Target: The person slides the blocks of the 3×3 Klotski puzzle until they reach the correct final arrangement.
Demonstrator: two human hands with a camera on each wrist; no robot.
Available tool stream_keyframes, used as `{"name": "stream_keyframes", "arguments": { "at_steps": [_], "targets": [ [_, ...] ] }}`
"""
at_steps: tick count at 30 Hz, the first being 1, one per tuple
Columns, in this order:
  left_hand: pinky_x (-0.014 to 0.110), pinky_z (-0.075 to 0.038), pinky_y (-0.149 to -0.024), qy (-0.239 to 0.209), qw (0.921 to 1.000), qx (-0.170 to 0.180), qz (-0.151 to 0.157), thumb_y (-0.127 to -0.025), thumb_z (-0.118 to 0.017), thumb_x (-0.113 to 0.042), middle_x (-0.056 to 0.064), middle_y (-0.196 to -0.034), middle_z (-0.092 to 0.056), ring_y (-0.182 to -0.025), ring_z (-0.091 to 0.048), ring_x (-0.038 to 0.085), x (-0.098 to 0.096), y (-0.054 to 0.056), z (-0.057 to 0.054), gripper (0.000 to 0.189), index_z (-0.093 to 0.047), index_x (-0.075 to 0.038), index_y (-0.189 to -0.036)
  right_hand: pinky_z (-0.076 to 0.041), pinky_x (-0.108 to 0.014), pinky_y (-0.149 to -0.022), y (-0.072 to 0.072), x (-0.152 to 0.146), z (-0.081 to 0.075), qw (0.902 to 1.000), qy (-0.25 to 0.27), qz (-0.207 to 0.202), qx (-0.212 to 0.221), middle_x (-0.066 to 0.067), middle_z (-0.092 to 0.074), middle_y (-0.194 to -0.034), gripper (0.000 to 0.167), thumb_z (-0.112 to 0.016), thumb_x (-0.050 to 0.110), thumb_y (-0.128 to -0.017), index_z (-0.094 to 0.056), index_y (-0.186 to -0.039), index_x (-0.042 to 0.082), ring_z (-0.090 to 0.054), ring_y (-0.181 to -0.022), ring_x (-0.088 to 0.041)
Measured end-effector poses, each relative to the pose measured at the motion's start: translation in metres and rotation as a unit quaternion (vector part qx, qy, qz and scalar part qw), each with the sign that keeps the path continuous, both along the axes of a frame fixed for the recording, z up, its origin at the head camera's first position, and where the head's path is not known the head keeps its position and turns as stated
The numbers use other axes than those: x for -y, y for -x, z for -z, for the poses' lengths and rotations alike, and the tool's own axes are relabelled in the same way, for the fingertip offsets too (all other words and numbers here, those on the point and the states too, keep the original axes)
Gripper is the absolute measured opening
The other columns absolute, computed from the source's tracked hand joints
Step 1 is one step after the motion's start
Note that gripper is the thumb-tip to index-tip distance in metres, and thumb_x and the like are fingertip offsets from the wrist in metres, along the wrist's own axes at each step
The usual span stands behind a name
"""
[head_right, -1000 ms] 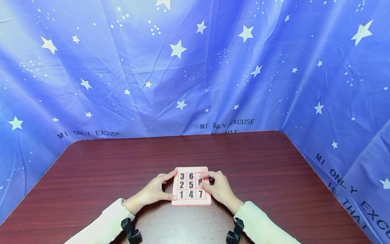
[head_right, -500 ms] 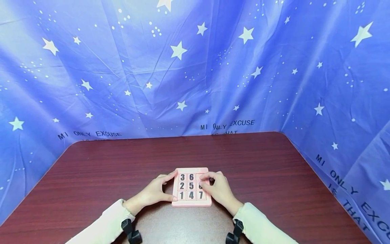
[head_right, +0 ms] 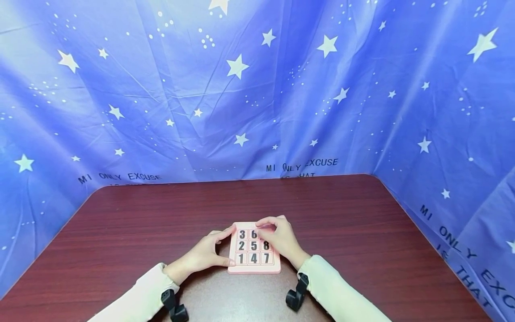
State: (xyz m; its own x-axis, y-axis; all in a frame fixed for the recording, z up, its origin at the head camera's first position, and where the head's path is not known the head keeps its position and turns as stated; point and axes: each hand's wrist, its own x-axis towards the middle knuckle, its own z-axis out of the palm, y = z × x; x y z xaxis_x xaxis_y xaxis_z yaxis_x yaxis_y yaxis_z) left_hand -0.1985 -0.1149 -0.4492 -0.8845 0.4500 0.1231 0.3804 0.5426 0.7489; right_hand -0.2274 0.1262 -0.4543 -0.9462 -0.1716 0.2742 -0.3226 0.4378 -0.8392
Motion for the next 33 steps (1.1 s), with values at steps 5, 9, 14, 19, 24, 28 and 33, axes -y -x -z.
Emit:
{"name": "stream_keyframes", "arguments": {
  "at_steps": [5, 9, 14, 19, 24, 28, 33],
  "targets": [
    [0.047, -0.035, -0.100, 0.002, 1.0000, 0.006, -0.001, -0.064, -0.086, -0.028, 0.015, -0.142, -0.045, -0.119, -0.045, 0.030, 0.000, 0.000, 0.000, 0.094, -0.040, -0.003, -0.142, -0.034, -0.028, -0.070, 0.002, 0.004, 0.002, 0.9997, -0.019, -0.013, -0.002, 0.001, -0.062, -0.086, 0.020, -0.079, 0.014, -0.074, -0.076, -0.093, 0.017, -0.041, -0.081, -0.016],
    [0.047, -0.035, -0.100, 0.001, 1.0000, 0.006, 0.000, -0.063, -0.086, -0.026, 0.017, -0.139, -0.047, -0.118, -0.045, 0.031, 0.000, 0.000, 0.000, 0.095, -0.040, -0.002, -0.142, -0.034, -0.028, -0.070, 0.003, 0.008, 0.001, 0.9991, -0.040, -0.006, -0.011, 0.004, -0.066, -0.085, 0.021, -0.079, 0.013, -0.075, -0.077, -0.095, 0.017, -0.042, -0.080, -0.015],
    [0.047, -0.036, -0.099, 0.004, 1.0000, 0.004, 0.001, -0.063, -0.086, -0.026, 0.017, -0.139, -0.048, -0.118, -0.046, 0.031, 0.000, 0.000, 0.001, 0.095, -0.039, -0.002, -0.142, -0.034, -0.028, -0.070, 0.002, 0.011, 0.000, 0.9987, -0.050, -0.001, -0.005, 0.006, -0.065, -0.080, 0.021, -0.079, 0.011, -0.074, -0.078, -0.093, 0.019, -0.041, -0.080, -0.014],
    [0.046, -0.035, -0.101, 0.004, 1.0000, 0.008, 0.004, -0.064, -0.086, -0.028, 0.014, -0.142, -0.045, -0.120, -0.045, 0.029, 0.000, 0.001, 0.000, 0.094, -0.039, -0.003, -0.142, -0.034, -0.028, -0.070, 0.001, 0.011, 0.000, 0.9984, -0.057, -0.002, -0.003, 0.006, -0.063, -0.078, 0.022, -0.080, 0.011, -0.073, -0.078, -0.093, 0.021, -0.041, -0.080, -0.015],
    [0.046, -0.036, -0.100, 0.008, 0.9999, 0.001, 0.006, -0.065, -0.085, -0.029, 0.015, -0.141, -0.046, -0.119, -0.046, 0.030, 0.000, 0.000, -0.001, 0.093, -0.040, -0.003, -0.142, -0.033, -0.028, -0.069, 0.000, 0.010, 0.000, 0.9981, -0.061, 0.001, -0.007, 0.003, -0.059, -0.078, 0.022, -0.078, 0.008, -0.073, -0.078, -0.092, 0.020, -0.040, -0.080, -0.015],
    [0.046, -0.036, -0.100, 0.013, 0.9999, -0.001, 0.005, -0.065, -0.085, -0.030, 0.015, -0.140, -0.047, -0.118, -0.046, 0.030, 0.000, 0.000, 0.000, 0.093, -0.040, -0.004, -0.142, -0.033, -0.029, -0.070, 0.000, 0.008, -0.001, 0.9978, -0.066, 0.002, -0.009, 0.004, -0.063, -0.080, 0.022, -0.078, 0.008, -0.074, -0.078, -0.092, 0.019, -0.040, -0.080, -0.015],
    [0.047, -0.035, -0.100, 0.007, 1.0000, 0.005, 0.002, -0.064, -0.086, -0.028, 0.016, -0.140, -0.047, -0.119, -0.046, 0.031, 0.000, 0.001, 0.000, 0.094, -0.040, -0.003, -0.142, -0.033, -0.027, -0.069, -0.002, 0.002, -0.002, 0.9977, -0.066, 0.008, -0.005, 0.001, -0.059, -0.081, 0.020, -0.079, 0.010, -0.073, -0.078, -0.091, 0.019, -0.040, -0.078, -0.014]
  ]
}}
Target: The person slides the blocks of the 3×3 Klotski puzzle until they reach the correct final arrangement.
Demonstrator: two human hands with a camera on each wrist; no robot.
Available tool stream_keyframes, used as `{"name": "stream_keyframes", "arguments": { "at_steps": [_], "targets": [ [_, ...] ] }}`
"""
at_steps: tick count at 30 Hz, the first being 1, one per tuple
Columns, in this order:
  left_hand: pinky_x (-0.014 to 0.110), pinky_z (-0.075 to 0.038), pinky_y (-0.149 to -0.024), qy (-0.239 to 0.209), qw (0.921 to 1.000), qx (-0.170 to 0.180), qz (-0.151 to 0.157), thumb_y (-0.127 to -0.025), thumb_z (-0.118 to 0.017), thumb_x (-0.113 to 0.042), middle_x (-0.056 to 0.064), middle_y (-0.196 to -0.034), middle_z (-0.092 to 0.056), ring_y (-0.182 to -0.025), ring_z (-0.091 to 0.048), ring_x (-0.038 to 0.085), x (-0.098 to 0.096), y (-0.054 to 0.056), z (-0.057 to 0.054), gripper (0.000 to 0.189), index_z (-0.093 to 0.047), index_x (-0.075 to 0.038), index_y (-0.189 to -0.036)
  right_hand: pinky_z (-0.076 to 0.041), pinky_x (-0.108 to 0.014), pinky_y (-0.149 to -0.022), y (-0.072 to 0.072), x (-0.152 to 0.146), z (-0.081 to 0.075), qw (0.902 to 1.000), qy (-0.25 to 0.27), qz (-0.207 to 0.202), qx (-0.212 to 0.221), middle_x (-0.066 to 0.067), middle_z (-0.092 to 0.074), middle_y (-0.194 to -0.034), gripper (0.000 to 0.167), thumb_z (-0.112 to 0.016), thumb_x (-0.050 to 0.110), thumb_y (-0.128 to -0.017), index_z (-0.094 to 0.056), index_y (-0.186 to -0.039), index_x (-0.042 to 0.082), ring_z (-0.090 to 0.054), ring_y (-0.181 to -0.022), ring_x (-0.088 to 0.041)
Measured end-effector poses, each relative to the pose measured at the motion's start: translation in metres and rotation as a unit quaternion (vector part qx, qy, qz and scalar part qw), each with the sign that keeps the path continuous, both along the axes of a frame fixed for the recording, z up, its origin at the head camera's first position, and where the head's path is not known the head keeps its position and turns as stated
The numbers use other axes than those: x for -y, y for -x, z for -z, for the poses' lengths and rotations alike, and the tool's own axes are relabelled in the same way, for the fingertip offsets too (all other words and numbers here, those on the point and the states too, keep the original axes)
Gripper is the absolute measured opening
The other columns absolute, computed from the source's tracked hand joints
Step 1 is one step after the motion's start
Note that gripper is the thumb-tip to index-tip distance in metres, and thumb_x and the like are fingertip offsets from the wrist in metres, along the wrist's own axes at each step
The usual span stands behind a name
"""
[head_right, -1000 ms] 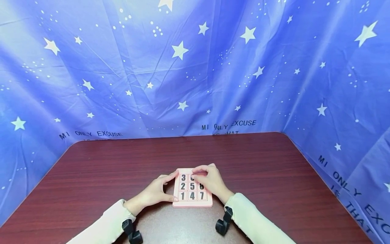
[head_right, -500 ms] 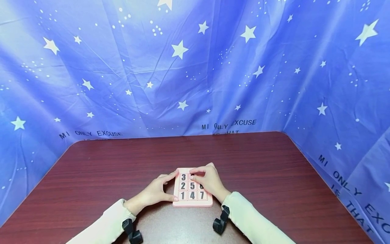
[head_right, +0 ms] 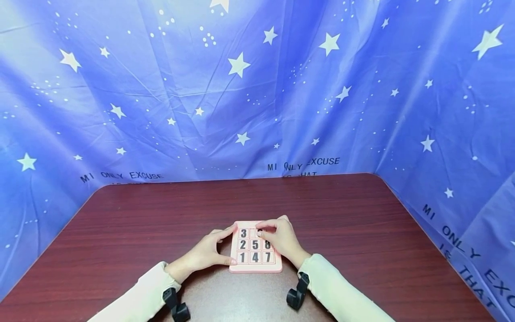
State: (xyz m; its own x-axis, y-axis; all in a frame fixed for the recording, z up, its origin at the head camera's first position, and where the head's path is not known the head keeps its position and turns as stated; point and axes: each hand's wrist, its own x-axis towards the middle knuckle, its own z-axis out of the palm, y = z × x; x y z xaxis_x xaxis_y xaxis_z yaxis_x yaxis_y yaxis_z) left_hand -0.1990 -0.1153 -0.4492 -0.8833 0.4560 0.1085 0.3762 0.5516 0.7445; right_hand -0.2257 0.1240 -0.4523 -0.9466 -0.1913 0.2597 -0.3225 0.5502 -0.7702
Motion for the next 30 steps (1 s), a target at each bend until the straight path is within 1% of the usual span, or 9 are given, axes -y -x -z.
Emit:
{"name": "stream_keyframes", "arguments": {
  "at_steps": [7, 14, 19, 20, 22, 23, 26, 28, 30],
  "targets": [
    [0.048, -0.034, -0.101, -0.015, 0.9999, 0.004, 0.000, -0.063, -0.087, -0.026, 0.015, -0.142, -0.045, -0.120, -0.045, 0.031, 0.000, 0.003, 0.001, 0.094, -0.040, -0.002, -0.142, -0.033, -0.028, -0.070, 0.000, -0.008, 0.000, 0.9998, -0.007, 0.014, -0.011, 0.000, -0.056, -0.080, 0.017, -0.079, 0.013, -0.074, -0.078, -0.090, 0.019, -0.039, -0.079, -0.014],
    [0.048, -0.034, -0.101, -0.011, 0.9999, 0.003, 0.002, -0.063, -0.086, -0.026, 0.015, -0.142, -0.045, -0.120, -0.045, 0.031, -0.001, 0.003, 0.000, 0.095, -0.039, -0.002, -0.142, -0.034, -0.029, -0.071, -0.001, -0.016, 0.002, 0.9994, -0.011, 0.020, -0.028, 0.001, -0.061, -0.079, 0.018, -0.079, 0.010, -0.073, -0.078, -0.090, 0.018, -0.042, -0.080, -0.016],
    [0.048, -0.034, -0.101, -0.006, 1.0000, 0.002, 0.001, -0.063, -0.087, -0.026, 0.016, -0.140, -0.046, -0.120, -0.044, 0.031, -0.002, 0.002, 0.000, 0.095, -0.039, -0.002, -0.142, -0.033, -0.030, -0.072, -0.001, -0.019, 0.005, 0.9984, 0.007, 0.016, -0.054, 0.003, -0.063, -0.080, 0.018, -0.078, 0.009, -0.072, -0.078, -0.089, 0.016, -0.043, -0.080, -0.014],
    [0.048, -0.034, -0.101, -0.005, 1.0000, 0.001, 0.002, -0.063, -0.087, -0.026, 0.017, -0.140, -0.047, -0.120, -0.045, 0.032, -0.002, 0.002, 0.000, 0.095, -0.039, -0.001, -0.142, -0.033, -0.029, -0.071, -0.001, -0.019, 0.006, 0.9977, 0.008, 0.015, -0.065, 0.002, -0.063, -0.080, 0.018, -0.078, 0.009, -0.071, -0.078, -0.088, 0.015, -0.043, -0.079, -0.013],
    [0.048, -0.035, -0.101, -0.005, 1.0000, 0.000, 0.002, -0.064, -0.087, -0.026, 0.018, -0.139, -0.048, -0.120, -0.045, 0.032, -0.001, 0.002, 0.000, 0.095, -0.039, -0.001, -0.142, -0.032, -0.028, -0.071, -0.001, -0.019, 0.007, 0.9976, 0.017, 0.015, -0.066, 0.001, -0.061, -0.081, 0.018, -0.078, 0.009, -0.071, -0.077, -0.088, 0.015, -0.043, -0.080, -0.012],
    [0.048, -0.034, -0.101, -0.005, 1.0000, -0.001, 0.002, -0.064, -0.087, -0.027, 0.018, -0.139, -0.048, -0.120, -0.045, 0.032, -0.001, 0.002, 0.000, 0.095, -0.039, -0.001, -0.142, -0.032, -0.028, -0.072, -0.002, -0.018, 0.007, 0.9976, 0.019, 0.015, -0.065, 0.001, -0.060, -0.081, 0.018, -0.077, 0.009, -0.071, -0.077, -0.088, 0.014, -0.043, -0.080, -0.012],
    [0.048, -0.035, -0.101, -0.005, 1.0000, -0.003, 0.003, -0.064, -0.086, -0.027, 0.018, -0.139, -0.048, -0.120, -0.045, 0.032, -0.001, 0.001, 0.001, 0.095, -0.039, -0.001, -0.142, -0.034, -0.028, -0.071, -0.002, -0.016, 0.005, 0.9987, 0.020, 0.019, -0.043, -0.001, -0.060, -0.082, 0.018, -0.078, 0.011, -0.071, -0.077, -0.088, 0.015, -0.043, -0.080, -0.014],
    [0.047, -0.035, -0.101, -0.005, 1.0000, -0.003, 0.003, -0.064, -0.086, -0.028, 0.016, -0.140, -0.047, -0.119, -0.045, 0.031, 0.000, 0.001, 0.001, 0.095, -0.039, -0.002, -0.142, -0.036, -0.032, -0.069, -0.001, -0.014, 0.003, 0.9994, 0.023, 0.016, -0.019, -0.001, -0.062, -0.083, 0.019, -0.079, 0.014, -0.072, -0.077, -0.090, 0.015, -0.044, -0.079, -0.015],
    [0.047, -0.035, -0.101, -0.005, 1.0000, -0.002, 0.002, -0.064, -0.086, -0.029, 0.015, -0.141, -0.046, -0.119, -0.045, 0.031, -0.001, 0.001, 0.001, 0.095, -0.039, -0.003, -0.142, -0.040, -0.036, -0.080, 0.000, -0.012, 0.001, 0.9997, 0.023, 0.008, -0.007, 0.001, -0.068, -0.084, 0.019, -0.079, 0.016, -0.074, -0.077, -0.092, 0.015, -0.050, -0.079, -0.014]
  ]
}}
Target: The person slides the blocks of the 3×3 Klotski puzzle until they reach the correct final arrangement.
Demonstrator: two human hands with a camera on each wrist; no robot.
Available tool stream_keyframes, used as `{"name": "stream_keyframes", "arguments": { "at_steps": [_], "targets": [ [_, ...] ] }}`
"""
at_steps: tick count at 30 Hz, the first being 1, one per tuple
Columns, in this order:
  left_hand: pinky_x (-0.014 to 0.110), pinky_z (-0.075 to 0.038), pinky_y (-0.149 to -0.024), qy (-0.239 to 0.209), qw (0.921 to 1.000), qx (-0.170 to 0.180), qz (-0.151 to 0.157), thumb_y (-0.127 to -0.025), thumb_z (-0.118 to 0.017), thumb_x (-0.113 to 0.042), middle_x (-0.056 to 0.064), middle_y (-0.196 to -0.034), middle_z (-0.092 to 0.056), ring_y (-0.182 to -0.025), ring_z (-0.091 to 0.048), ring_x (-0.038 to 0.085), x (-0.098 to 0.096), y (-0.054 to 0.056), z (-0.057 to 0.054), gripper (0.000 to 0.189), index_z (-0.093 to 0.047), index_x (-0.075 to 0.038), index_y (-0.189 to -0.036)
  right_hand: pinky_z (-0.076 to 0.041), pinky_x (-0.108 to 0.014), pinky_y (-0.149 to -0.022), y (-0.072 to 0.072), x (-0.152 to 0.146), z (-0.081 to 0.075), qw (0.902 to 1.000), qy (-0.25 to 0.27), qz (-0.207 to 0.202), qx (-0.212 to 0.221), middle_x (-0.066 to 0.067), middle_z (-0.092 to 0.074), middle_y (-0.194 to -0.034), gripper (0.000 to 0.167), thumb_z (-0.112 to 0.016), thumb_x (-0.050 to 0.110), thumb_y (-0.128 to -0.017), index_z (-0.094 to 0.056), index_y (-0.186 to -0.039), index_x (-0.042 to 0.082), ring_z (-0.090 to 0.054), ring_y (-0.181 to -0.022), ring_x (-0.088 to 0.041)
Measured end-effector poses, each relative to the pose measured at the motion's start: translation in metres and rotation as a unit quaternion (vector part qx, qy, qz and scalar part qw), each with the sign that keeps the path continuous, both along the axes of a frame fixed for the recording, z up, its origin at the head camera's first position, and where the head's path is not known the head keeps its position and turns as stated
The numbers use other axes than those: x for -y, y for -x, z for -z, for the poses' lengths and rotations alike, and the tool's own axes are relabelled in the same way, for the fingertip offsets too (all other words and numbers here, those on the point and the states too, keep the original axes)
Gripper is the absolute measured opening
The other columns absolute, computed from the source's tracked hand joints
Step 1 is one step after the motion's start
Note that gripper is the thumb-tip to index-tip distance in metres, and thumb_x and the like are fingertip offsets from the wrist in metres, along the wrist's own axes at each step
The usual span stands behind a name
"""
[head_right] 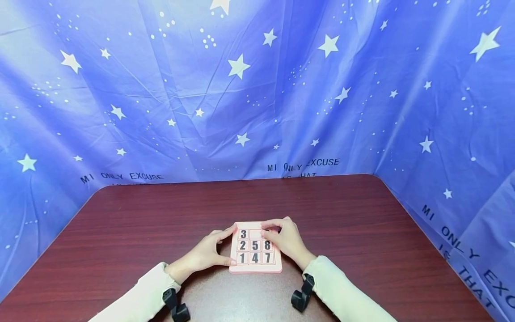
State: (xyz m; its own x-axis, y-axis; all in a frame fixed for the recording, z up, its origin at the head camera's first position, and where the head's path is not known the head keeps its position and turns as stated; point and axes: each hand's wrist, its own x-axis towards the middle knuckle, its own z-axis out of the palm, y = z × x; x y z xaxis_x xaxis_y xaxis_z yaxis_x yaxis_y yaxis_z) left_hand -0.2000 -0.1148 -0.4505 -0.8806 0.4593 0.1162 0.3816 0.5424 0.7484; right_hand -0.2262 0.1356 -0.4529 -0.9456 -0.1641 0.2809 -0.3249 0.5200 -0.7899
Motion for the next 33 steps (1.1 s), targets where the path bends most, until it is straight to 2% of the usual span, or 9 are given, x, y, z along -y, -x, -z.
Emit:
{"name": "stream_keyframes", "arguments": {
  "at_steps": [4, 5, 7, 8, 10, 12, 15, 26, 33],
  "targets": [
    [0.047, -0.035, -0.101, 0.001, 1.0000, -0.001, 0.000, -0.064, -0.086, -0.029, 0.016, -0.140, -0.047, -0.119, -0.046, 0.031, 0.000, 0.000, 0.000, 0.094, -0.039, -0.003, -0.142, -0.030, -0.046, -0.105, 0.006, 0.007, -0.001, 0.9996, 0.004, -0.029, -0.006, 0.003, -0.073, -0.087, 0.019, -0.078, 0.017, -0.076, -0.076, -0.095, 0.014, -0.061, -0.079, -0.013],
    [0.047, -0.035, -0.101, 0.001, 1.0000, -0.001, 0.000, -0.064, -0.086, -0.029, 0.017, -0.139, -0.047, -0.119, -0.046, 0.031, 0.000, 0.000, 0.000, 0.094, -0.039, -0.002, -0.142, -0.024, -0.047, -0.109, 0.007, 0.009, -0.002, 0.9993, 0.006, -0.035, -0.011, 0.003, -0.073, -0.089, 0.019, -0.078, 0.017, -0.077, -0.076, -0.095, 0.014, -0.063, -0.081, -0.013],
    [0.047, -0.035, -0.100, 0.001, 1.0000, -0.002, 0.001, -0.064, -0.086, -0.028, 0.018, -0.137, -0.049, -0.119, -0.046, 0.031, 0.000, 0.000, 0.000, 0.094, -0.039, -0.002, -0.142, -0.023, -0.049, -0.109, 0.011, 0.012, -0.001, 0.9987, 0.008, -0.046, -0.019, 0.003, -0.073, -0.090, 0.020, -0.078, 0.018, -0.077, -0.075, -0.096, 0.015, -0.063, -0.085, -0.016],
    [0.047, -0.035, -0.100, 0.002, 1.0000, -0.002, 0.000, -0.064, -0.086, -0.028, 0.018, -0.137, -0.049, -0.119, -0.046, 0.032, 0.000, -0.001, 0.000, 0.094, -0.039, -0.002, -0.142, -0.024, -0.049, -0.108, 0.012, 0.013, -0.001, 0.9984, 0.007, -0.051, -0.024, 0.003, -0.073, -0.092, 0.020, -0.078, 0.019, -0.077, -0.075, -0.096, 0.015, -0.063, -0.090, -0.018],
    [0.048, -0.035, -0.100, 0.004, 1.0000, -0.001, 0.001, -0.064, -0.086, -0.028, 0.018, -0.137, -0.049, -0.119, -0.045, 0.032, 0.000, -0.001, -0.001, 0.095, -0.039, -0.002, -0.142, -0.035, -0.041, -0.101, 0.014, 0.016, -0.002, 0.9980, 0.005, -0.058, -0.025, 0.004, -0.072, -0.090, 0.021, -0.078, 0.020, -0.076, -0.075, -0.097, 0.017, -0.059, -0.088, -0.019],
    [0.047, -0.035, -0.100, 0.005, 1.0000, 0.000, 0.001, -0.064, -0.086, -0.028, 0.018, -0.137, -0.049, -0.119, -0.045, 0.032, 0.000, -0.001, -0.001, 0.095, -0.039, -0.002, -0.142, -0.041, -0.032, -0.085, 0.016, 0.018, -0.001, 0.9974, -0.001, -0.069, -0.023, 0.003, -0.068, -0.086, 0.023, -0.078, 0.021, -0.075, -0.075, -0.098, 0.019, -0.053, -0.082, -0.017],
    [0.047, -0.035, -0.100, 0.004, 1.0000, 0.001, 0.001, -0.064, -0.086, -0.028, 0.017, -0.139, -0.048, -0.119, -0.045, 0.031, 0.000, -0.001, -0.002, 0.094, -0.039, -0.002, -0.142, -0.036, -0.026, -0.062, 0.017, 0.020, -0.002, 0.9962, -0.013, -0.084, -0.016, 0.004, -0.059, -0.079, 0.027, -0.078, 0.023, -0.075, -0.075, -0.101, 0.020, -0.042, -0.073, -0.014],
    [0.046, -0.035, -0.100, -0.003, 1.0000, -0.001, 0.006, -0.065, -0.086, -0.030, 0.015, -0.142, -0.045, -0.118, -0.045, 0.030, 0.000, -0.001, -0.003, 0.094, -0.039, -0.001, -0.142, -0.037, -0.025, -0.062, 0.020, 0.027, -0.003, 0.9941, -0.040, -0.101, 0.005, 0.002, -0.060, -0.081, 0.024, -0.078, 0.027, -0.075, -0.076, -0.098, 0.020, -0.044, -0.072, -0.013],
    [0.046, -0.035, -0.100, 0.001, 1.0000, -0.003, 0.006, -0.066, -0.085, -0.030, 0.015, -0.142, -0.044, -0.118, -0.045, 0.031, 0.001, -0.002, -0.004, 0.094, -0.039, -0.001, -0.142, -0.037, -0.027, -0.069, 0.021, 0.029, -0.004, 0.9935, -0.053, -0.100, 0.011, 0.008, -0.066, -0.087, 0.022, -0.078, 0.026, -0.076, -0.075, -0.097, 0.022, -0.046, -0.078, -0.012]
  ]
}}
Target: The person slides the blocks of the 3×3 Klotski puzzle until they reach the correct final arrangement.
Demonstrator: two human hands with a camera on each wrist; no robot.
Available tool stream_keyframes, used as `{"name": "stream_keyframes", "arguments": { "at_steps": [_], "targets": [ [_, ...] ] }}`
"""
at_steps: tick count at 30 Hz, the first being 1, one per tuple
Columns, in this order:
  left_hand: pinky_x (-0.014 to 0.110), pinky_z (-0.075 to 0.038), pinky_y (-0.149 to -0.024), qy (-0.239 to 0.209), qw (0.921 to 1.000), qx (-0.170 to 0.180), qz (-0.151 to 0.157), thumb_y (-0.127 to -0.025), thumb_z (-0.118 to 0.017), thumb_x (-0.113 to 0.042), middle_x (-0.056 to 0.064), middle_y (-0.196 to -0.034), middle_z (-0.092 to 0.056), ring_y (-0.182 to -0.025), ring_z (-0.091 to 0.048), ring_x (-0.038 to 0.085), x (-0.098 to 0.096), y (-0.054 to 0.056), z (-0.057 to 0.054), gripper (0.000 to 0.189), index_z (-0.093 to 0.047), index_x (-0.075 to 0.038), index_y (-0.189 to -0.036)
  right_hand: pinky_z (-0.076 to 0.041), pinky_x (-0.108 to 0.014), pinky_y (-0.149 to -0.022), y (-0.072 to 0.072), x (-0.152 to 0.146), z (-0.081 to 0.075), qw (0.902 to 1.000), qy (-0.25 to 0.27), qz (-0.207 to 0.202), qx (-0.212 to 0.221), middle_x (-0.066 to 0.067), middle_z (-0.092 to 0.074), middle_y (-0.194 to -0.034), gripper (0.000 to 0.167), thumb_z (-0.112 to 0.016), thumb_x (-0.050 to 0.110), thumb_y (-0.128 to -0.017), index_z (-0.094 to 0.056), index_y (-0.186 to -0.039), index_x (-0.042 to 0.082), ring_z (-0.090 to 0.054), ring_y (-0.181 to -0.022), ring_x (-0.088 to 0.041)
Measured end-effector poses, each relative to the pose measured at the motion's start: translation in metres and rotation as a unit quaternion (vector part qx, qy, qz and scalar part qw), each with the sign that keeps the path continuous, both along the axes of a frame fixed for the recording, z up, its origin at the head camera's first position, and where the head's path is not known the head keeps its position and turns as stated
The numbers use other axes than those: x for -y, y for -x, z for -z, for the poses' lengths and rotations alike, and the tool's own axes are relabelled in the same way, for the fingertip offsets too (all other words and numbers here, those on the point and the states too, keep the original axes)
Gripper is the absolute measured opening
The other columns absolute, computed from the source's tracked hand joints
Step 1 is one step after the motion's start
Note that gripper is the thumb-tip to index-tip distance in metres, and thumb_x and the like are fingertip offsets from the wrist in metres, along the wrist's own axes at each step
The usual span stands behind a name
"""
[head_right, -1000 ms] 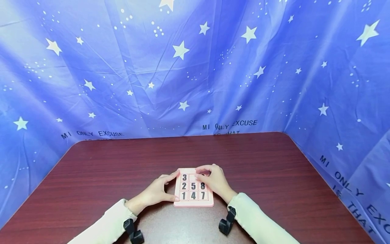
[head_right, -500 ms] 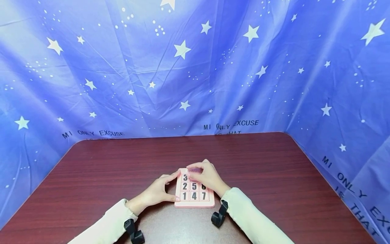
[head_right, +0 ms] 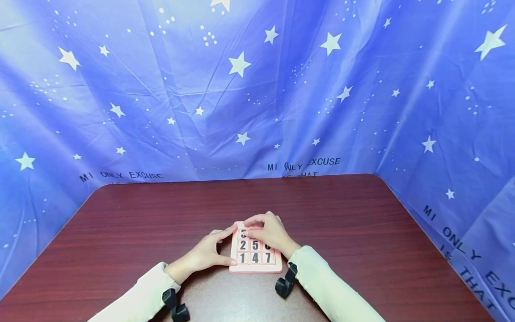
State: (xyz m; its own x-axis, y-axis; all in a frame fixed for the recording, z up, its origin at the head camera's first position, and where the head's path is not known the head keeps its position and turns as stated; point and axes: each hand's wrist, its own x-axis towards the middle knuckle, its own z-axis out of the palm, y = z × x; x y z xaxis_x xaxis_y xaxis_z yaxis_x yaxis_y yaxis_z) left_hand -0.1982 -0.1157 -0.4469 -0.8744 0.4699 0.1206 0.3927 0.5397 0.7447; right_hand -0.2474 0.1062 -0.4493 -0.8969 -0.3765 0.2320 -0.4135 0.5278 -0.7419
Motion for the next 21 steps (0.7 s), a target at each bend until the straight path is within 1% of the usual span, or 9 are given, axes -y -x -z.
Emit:
{"name": "stream_keyframes", "arguments": {
  "at_steps": [6, 10, 13, 16, 19, 21],
  "targets": [
    [0.047, -0.036, -0.100, 0.002, 1.0000, 0.002, 0.000, -0.065, -0.085, -0.029, 0.016, -0.141, -0.046, -0.118, -0.045, 0.031, 0.0003, -0.0001, -0.0003, 0.093, -0.039, -0.001, -0.141, -0.038, -0.028, -0.070, 0.0002, 0.0036, -0.0005, 0.9999, -0.011, 0.010, -0.002, 0.010, -0.068, -0.089, 0.021, -0.078, 0.021, -0.074, -0.075, -0.095, 0.023, -0.047, -0.078, -0.012],
    [0.047, -0.036, -0.100, 0.000, 1.0000, 0.005, 0.000, -0.065, -0.086, -0.030, 0.016, -0.140, -0.047, -0.118, -0.046, 0.031, -0.0003, 0.0002, -0.0004, 0.093, -0.040, 0.000, -0.141, -0.037, -0.026, -0.066, -0.0008, 0.0046, 0.0005, 0.9993, -0.024, 0.026, -0.013, 0.010, -0.066, -0.083, 0.022, -0.079, 0.020, -0.073, -0.075, -0.094, 0.024, -0.046, -0.075, -0.010],
    [0.047, -0.035, -0.100, -0.001, 1.0000, 0.009, -0.003, -0.065, -0.086, -0.031, 0.015, -0.142, -0.045, -0.119, -0.045, 0.030, -0.0002, 0.0008, -0.0001, 0.094, -0.040, -0.002, -0.141, -0.036, -0.026, -0.062, -0.0022, 0.0049, 0.0001, 0.9991, -0.020, 0.030, -0.020, 0.009, -0.064, -0.080, 0.022, -0.080, 0.020, -0.072, -0.076, -0.093, 0.023, -0.044, -0.072, -0.011],
    [0.046, -0.035, -0.100, 0.001, 0.9999, 0.009, -0.004, -0.065, -0.085, -0.032, 0.014, -0.143, -0.044, -0.119, -0.045, 0.029, 0.0000, 0.0010, 0.0005, 0.094, -0.040, -0.003, -0.142, -0.036, -0.026, -0.061, -0.0029, 0.0044, 0.0005, 0.9992, -0.009, 0.026, -0.029, 0.008, -0.066, -0.082, 0.020, -0.081, 0.019, -0.072, -0.077, -0.091, 0.021, -0.043, -0.071, -0.011],
    [0.046, -0.035, -0.100, 0.000, 0.9999, 0.009, -0.004, -0.065, -0.086, -0.032, 0.014, -0.142, -0.045, -0.118, -0.045, 0.029, 0.0005, 0.0012, 0.0010, 0.094, -0.039, -0.003, -0.142, -0.036, -0.024, -0.063, -0.0024, 0.0029, 0.0025, 0.9991, -0.004, 0.015, -0.038, 0.009, -0.068, -0.087, 0.019, -0.080, 0.016, -0.072, -0.077, -0.091, 0.020, -0.044, -0.073, -0.009],
    [0.046, -0.035, -0.100, -0.002, 1.0000, 0.008, -0.003, -0.065, -0.086, -0.031, 0.014, -0.142, -0.046, -0.118, -0.045, 0.029, 0.0009, 0.0016, 0.0015, 0.094, -0.039, -0.003, -0.142, -0.037, -0.024, -0.064, -0.0027, 0.0014, 0.0033, 0.9992, -0.001, 0.005, -0.041, 0.008, -0.068, -0.086, 0.020, -0.078, 0.013, -0.073, -0.077, -0.092, 0.019, -0.044, -0.073, -0.009]
  ]
}}
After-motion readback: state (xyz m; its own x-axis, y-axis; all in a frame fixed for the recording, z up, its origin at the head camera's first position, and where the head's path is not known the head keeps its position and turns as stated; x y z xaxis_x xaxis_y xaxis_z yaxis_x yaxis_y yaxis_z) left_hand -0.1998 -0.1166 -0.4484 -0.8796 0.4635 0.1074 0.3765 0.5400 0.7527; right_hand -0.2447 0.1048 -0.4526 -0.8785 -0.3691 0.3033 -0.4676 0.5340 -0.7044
